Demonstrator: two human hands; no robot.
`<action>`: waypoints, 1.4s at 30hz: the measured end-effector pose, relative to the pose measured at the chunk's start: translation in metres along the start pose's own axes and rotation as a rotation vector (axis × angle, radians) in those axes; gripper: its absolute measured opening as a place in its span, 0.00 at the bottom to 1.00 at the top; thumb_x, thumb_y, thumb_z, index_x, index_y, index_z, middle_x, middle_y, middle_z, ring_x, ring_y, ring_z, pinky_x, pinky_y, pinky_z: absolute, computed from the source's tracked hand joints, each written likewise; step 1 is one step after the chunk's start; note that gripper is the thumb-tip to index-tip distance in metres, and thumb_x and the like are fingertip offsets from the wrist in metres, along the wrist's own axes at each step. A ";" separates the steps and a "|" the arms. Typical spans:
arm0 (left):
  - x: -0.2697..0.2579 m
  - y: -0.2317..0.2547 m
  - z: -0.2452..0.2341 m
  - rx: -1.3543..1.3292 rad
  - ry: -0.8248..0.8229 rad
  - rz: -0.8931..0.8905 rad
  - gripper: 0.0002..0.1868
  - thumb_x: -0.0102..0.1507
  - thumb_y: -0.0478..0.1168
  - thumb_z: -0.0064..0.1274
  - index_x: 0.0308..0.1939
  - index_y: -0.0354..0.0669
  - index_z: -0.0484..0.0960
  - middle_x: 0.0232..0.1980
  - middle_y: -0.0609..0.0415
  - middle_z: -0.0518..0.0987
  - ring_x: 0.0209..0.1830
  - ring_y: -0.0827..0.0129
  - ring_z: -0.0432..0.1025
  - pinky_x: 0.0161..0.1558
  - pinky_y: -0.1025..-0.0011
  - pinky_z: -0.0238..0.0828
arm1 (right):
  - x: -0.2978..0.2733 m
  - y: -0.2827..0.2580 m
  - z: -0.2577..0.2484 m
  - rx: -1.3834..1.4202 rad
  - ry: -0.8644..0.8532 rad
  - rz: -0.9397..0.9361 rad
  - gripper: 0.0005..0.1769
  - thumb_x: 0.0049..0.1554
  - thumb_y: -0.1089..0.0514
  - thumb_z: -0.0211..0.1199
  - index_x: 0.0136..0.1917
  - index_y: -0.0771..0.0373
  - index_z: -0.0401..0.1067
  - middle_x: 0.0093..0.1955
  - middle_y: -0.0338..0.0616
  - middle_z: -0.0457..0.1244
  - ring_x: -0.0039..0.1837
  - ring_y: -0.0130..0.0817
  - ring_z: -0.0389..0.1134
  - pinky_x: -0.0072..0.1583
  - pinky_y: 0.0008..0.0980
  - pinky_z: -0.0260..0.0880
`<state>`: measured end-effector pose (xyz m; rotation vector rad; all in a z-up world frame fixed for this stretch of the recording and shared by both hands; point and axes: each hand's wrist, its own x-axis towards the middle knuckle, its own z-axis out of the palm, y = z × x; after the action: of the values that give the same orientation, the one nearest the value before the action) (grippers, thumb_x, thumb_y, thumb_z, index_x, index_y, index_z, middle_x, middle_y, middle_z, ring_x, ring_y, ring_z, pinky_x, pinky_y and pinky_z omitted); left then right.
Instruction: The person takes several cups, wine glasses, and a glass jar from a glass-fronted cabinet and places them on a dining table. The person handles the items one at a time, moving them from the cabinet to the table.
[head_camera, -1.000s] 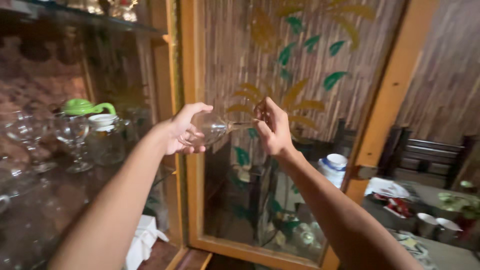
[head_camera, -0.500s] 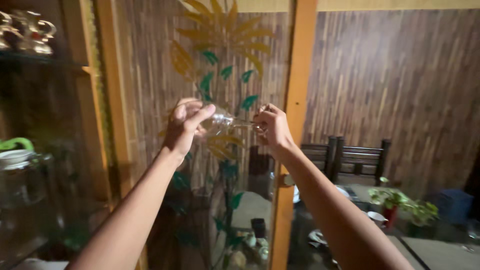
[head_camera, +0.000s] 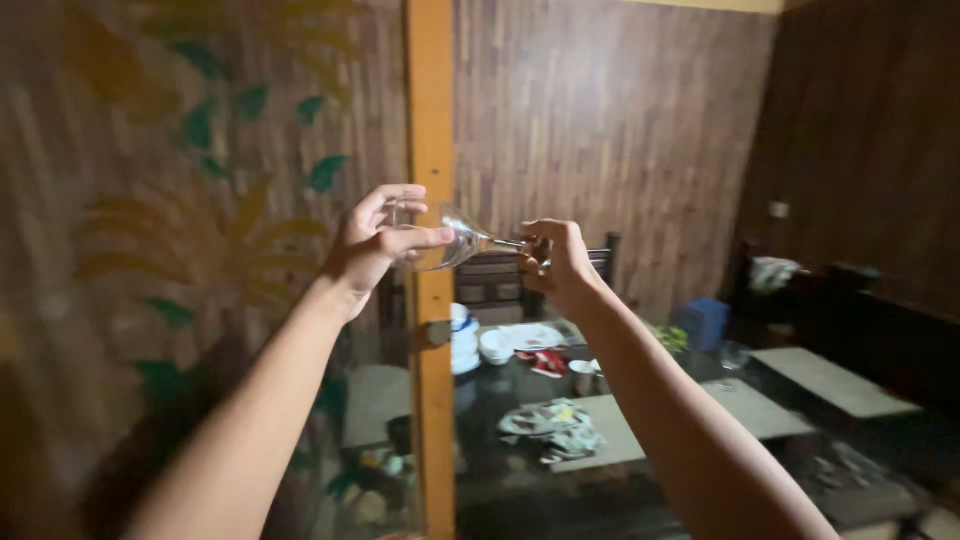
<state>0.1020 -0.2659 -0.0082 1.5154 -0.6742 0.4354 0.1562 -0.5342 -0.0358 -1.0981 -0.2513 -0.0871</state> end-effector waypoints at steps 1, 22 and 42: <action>0.006 -0.005 0.015 -0.018 -0.019 0.006 0.40 0.44 0.45 0.72 0.60 0.42 0.77 0.56 0.53 0.76 0.52 0.67 0.75 0.45 0.69 0.76 | -0.002 -0.007 -0.014 -0.016 0.004 -0.024 0.12 0.54 0.54 0.61 0.36 0.56 0.61 0.31 0.38 0.56 0.30 0.27 0.55 0.29 0.26 0.47; 0.158 -0.110 0.217 0.036 -0.218 -0.508 0.57 0.45 0.71 0.60 0.63 0.27 0.73 0.54 0.36 0.79 0.41 0.50 0.81 0.35 0.63 0.82 | 0.024 -0.097 -0.186 -0.387 0.446 -0.432 0.09 0.54 0.55 0.65 0.43 0.60 0.67 0.35 0.40 0.59 0.30 0.31 0.56 0.30 0.32 0.52; 0.251 -0.242 0.341 -0.074 -0.436 -0.718 0.53 0.49 0.67 0.61 0.61 0.25 0.67 0.60 0.26 0.71 0.46 0.45 0.79 0.41 0.59 0.84 | 0.080 -0.113 -0.325 -1.281 0.239 -0.249 0.25 0.53 0.38 0.69 0.55 0.57 0.78 0.51 0.43 0.71 0.50 0.36 0.71 0.51 0.40 0.74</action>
<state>0.4016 -0.6478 -0.0537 1.6763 -0.4223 -0.4699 0.2627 -0.8700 -0.0577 -2.2994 -0.0918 -0.6659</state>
